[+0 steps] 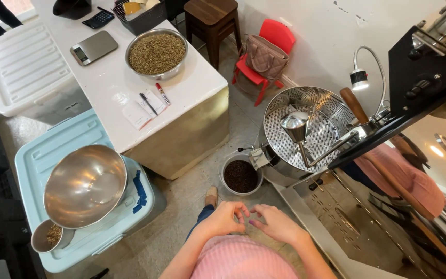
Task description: Operating a coffee roaster and manually sorting roasted coffee beans in a large bin for quality control.
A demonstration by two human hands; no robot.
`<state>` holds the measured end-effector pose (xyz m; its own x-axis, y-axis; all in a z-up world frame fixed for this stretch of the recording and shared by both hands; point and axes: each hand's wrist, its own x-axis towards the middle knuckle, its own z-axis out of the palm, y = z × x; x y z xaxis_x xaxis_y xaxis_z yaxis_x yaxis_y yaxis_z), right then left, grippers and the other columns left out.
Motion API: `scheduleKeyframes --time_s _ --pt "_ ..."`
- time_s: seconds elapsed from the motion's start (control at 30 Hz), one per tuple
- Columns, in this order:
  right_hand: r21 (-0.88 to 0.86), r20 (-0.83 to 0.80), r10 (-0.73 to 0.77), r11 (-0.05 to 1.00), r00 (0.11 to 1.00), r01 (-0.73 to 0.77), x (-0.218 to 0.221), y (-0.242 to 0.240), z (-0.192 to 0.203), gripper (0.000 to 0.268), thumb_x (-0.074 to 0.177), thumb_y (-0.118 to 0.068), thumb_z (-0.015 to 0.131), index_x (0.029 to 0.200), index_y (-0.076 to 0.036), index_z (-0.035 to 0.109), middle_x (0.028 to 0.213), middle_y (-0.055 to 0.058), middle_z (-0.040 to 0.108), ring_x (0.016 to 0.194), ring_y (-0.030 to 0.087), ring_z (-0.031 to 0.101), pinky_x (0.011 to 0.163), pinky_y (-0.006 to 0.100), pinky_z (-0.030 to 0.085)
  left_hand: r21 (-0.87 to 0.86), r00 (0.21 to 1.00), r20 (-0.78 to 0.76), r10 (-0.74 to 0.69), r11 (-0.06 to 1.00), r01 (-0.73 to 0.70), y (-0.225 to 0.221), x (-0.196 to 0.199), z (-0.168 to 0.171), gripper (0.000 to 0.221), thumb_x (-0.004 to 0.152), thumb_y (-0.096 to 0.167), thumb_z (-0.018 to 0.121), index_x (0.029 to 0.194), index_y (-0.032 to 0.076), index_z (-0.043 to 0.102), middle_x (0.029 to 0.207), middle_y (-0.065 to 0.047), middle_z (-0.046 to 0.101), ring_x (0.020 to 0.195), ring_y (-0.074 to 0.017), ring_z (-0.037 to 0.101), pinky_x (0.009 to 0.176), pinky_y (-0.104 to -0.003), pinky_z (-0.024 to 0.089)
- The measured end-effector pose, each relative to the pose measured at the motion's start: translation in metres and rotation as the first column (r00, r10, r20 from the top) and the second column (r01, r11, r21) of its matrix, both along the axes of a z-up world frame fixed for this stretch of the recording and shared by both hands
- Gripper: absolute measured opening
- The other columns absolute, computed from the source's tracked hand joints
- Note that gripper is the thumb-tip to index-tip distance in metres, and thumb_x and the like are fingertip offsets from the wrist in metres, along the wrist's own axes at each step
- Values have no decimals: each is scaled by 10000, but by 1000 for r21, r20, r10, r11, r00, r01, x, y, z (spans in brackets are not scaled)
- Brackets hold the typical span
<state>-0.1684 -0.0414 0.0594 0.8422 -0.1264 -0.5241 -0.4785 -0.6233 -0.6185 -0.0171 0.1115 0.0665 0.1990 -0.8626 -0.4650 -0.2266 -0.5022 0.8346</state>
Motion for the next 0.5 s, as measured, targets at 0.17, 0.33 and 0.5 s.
scheduleKeyframes --time_s 0.17,0.33,0.5 --pt "5 10 -12 1000 1000 12 -11 3 -5 360 1004 -385 596 1277 -152 601 1226 72 695 1177 224 669 928 413 502 -22 996 93 8 1000 -6 -3 -7 -24 235 739 71 677 952 155 729 778 60 728 678 -78 629 626 -273 500" --pt "3 -34 -14 1000 999 14 -20 2 -4 381 1013 -419 581 1292 -160 572 1279 57 675 1198 231 614 955 413 470 -52 992 101 71 996 -66 -1 -11 -13 206 740 97 706 929 174 733 763 78 667 646 -83 549 668 -259 447" --pt "-23 -8 -28 999 1000 27 -25 1 -16 405 997 -413 605 1308 -153 588 1293 60 678 1177 230 641 966 414 483 -61 993 107 52 997 -46 2 -16 -10 227 739 114 674 955 153 731 741 53 668 579 -97 540 626 -267 467"
